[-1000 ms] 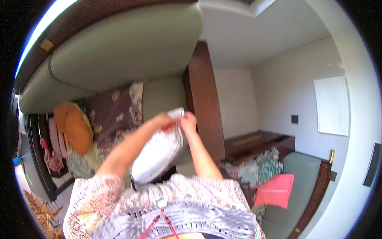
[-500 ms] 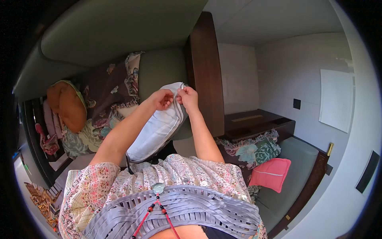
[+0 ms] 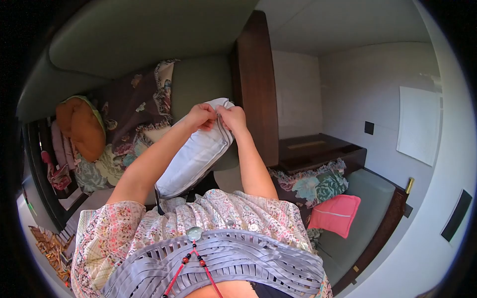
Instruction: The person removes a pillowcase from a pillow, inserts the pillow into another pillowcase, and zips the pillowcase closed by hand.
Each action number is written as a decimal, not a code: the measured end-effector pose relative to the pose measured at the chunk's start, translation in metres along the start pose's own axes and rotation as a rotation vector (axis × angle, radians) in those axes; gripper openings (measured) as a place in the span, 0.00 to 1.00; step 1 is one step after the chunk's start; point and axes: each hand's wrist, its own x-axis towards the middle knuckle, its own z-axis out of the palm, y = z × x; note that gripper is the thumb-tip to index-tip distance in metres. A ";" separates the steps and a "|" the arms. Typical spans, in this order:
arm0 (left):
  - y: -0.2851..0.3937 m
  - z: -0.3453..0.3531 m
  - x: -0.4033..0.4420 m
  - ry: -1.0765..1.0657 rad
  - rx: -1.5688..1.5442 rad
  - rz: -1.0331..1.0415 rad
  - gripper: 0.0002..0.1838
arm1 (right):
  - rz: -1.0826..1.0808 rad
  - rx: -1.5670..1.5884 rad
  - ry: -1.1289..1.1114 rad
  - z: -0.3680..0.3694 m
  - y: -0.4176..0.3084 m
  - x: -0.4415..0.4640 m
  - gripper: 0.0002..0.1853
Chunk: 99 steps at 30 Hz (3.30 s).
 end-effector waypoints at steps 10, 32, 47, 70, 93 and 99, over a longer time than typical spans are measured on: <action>0.007 -0.001 -0.001 -0.119 0.024 -0.147 0.08 | -0.101 -0.002 -0.056 0.006 0.012 0.016 0.09; -0.012 0.014 -0.007 0.140 0.339 0.210 0.11 | -0.338 -0.497 0.334 0.020 0.010 0.010 0.15; -0.071 0.033 -0.010 0.089 0.603 0.488 0.14 | -0.147 -0.013 0.031 -0.025 0.007 0.013 0.13; 0.023 0.027 0.070 -0.269 0.458 0.494 0.10 | -0.387 -0.417 0.263 -0.038 0.024 -0.025 0.10; 0.028 -0.114 -0.345 0.175 0.423 0.867 0.13 | -1.352 -0.163 0.408 0.134 -0.060 -0.286 0.07; -0.037 -0.146 -0.407 0.232 0.154 0.974 0.07 | -1.104 0.056 0.096 0.192 -0.042 -0.315 0.14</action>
